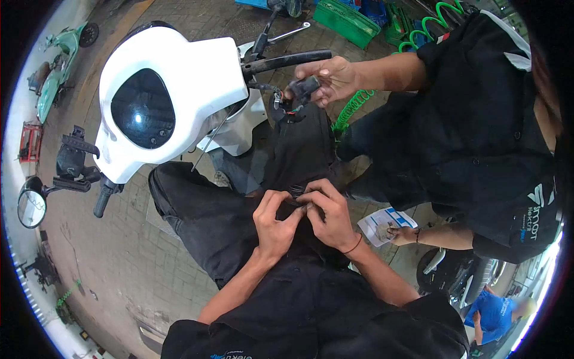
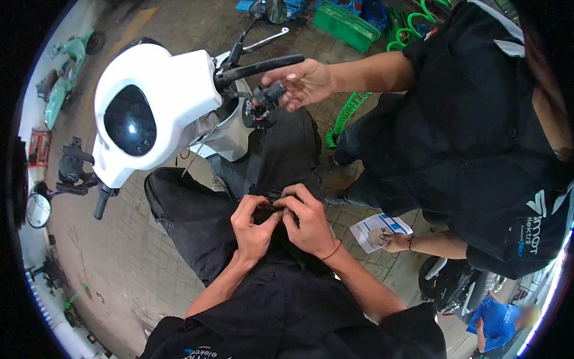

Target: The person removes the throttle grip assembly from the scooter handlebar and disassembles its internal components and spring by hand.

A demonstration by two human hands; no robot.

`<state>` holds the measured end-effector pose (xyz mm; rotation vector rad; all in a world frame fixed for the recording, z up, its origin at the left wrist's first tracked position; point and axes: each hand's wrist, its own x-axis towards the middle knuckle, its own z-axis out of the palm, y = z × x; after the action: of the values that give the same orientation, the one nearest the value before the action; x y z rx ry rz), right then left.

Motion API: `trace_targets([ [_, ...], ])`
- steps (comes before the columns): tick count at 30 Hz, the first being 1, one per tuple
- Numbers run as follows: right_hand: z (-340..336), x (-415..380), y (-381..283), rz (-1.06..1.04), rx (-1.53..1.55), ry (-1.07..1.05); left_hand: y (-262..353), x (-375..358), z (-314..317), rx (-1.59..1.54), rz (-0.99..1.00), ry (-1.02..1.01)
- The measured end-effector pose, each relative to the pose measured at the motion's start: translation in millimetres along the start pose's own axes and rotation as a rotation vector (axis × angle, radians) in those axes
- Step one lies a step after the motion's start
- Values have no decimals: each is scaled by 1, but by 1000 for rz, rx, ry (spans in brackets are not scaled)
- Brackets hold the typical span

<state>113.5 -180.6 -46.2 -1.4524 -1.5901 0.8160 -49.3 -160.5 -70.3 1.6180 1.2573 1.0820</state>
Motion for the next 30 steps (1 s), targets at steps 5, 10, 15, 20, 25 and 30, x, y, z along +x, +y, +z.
trace_targets([
  [5,7,-14,1,75,28,-45,-7,-6,-10,7,-44,-112],
  [10,8,-16,2,67,67,-3,-6,-5,-14,33,-52,-134],
  [15,10,-6,-14,295,362,150,0,-5,-11,-9,-94,-35],
  [20,8,-6,12,64,160,-22,-8,-6,-15,26,34,-93],
  [25,5,-2,2,119,189,-41,-3,-6,-15,-10,-37,-70],
  [30,7,-1,-2,131,218,-23,0,-2,-13,-91,-126,-5],
])
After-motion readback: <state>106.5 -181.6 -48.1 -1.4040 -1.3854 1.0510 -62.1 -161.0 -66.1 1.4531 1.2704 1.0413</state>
